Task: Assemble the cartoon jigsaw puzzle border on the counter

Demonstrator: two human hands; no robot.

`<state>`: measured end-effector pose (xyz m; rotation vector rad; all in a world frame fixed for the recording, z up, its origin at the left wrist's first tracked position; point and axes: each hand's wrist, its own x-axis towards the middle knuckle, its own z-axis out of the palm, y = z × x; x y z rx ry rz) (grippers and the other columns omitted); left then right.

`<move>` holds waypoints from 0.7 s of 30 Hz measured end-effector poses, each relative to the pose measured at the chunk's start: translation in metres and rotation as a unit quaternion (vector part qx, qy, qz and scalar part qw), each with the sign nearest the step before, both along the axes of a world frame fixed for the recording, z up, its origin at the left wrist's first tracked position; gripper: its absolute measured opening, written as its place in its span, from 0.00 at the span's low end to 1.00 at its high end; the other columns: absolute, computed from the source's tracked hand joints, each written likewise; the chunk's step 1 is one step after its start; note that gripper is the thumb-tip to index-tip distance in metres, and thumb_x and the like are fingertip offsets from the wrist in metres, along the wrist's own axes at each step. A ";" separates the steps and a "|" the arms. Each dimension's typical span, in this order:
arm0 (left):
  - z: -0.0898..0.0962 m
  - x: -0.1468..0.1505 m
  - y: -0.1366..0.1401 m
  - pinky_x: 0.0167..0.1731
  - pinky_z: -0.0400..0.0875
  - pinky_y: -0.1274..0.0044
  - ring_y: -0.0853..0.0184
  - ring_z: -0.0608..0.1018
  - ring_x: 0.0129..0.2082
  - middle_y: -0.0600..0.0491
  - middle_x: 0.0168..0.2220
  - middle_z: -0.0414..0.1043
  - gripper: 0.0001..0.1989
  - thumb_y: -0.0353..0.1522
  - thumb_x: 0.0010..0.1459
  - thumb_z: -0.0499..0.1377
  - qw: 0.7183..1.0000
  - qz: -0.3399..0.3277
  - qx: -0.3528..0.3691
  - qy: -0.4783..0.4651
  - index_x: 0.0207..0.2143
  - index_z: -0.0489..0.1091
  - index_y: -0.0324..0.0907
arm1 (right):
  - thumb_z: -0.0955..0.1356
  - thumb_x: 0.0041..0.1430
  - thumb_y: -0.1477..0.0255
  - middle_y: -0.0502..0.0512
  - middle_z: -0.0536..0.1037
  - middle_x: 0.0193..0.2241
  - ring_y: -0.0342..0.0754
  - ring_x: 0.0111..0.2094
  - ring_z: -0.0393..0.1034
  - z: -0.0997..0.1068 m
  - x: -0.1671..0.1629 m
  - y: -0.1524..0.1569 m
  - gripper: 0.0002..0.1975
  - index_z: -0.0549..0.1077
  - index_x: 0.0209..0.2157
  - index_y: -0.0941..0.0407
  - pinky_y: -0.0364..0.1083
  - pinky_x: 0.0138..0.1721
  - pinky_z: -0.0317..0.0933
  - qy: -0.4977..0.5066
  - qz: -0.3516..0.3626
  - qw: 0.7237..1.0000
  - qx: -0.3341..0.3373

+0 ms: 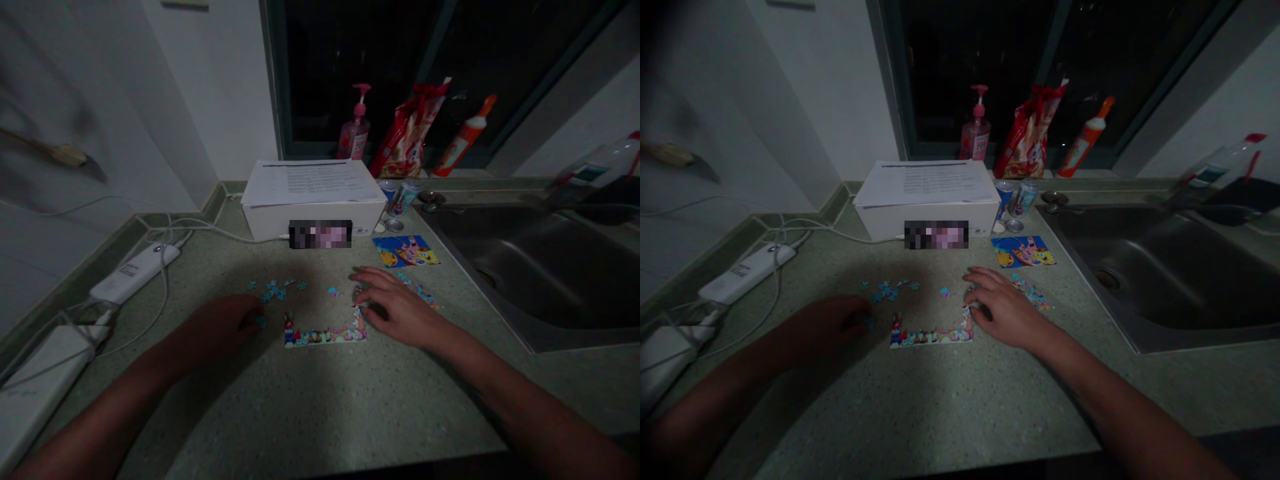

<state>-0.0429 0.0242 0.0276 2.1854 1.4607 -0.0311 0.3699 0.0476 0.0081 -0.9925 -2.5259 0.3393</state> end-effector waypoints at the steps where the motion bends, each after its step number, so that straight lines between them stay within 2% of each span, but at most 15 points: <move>1: 0.000 0.000 0.000 0.41 0.68 0.66 0.54 0.81 0.41 0.46 0.43 0.82 0.12 0.38 0.66 0.57 1.000 0.002 -0.002 0.008 0.45 0.78 0.46 | 0.70 0.65 0.81 0.61 0.78 0.65 0.64 0.73 0.64 0.000 0.000 0.000 0.12 0.77 0.46 0.50 0.71 0.69 0.66 -0.002 0.003 1.000 -0.003; 8: 0.007 0.005 -0.001 0.39 0.67 0.68 0.56 0.81 0.40 0.48 0.42 0.82 0.11 0.37 0.64 0.58 1.000 0.009 -0.006 0.023 0.44 0.78 0.46 | 0.73 0.66 0.78 0.62 0.76 0.67 0.65 0.74 0.62 -0.005 0.001 0.000 0.09 0.78 0.44 0.51 0.72 0.70 0.64 0.008 0.003 1.000 -0.017; 13: 0.005 0.004 0.000 0.40 0.68 0.67 0.55 0.80 0.41 0.48 0.43 0.82 0.12 0.38 0.64 0.58 1.000 0.008 0.000 0.022 0.45 0.78 0.47 | 0.73 0.66 0.77 0.60 0.77 0.66 0.64 0.74 0.63 -0.004 0.001 0.000 0.07 0.78 0.42 0.50 0.71 0.70 0.64 0.011 0.006 1.000 -0.020; 21: 0.007 0.005 -0.002 0.41 0.68 0.67 0.55 0.81 0.42 0.48 0.44 0.83 0.12 0.37 0.65 0.58 1.000 0.010 -0.001 0.026 0.46 0.78 0.46 | 0.74 0.66 0.75 0.60 0.75 0.68 0.64 0.74 0.62 -0.001 0.000 -0.003 0.09 0.78 0.46 0.49 0.70 0.70 0.64 0.012 0.004 1.000 -0.027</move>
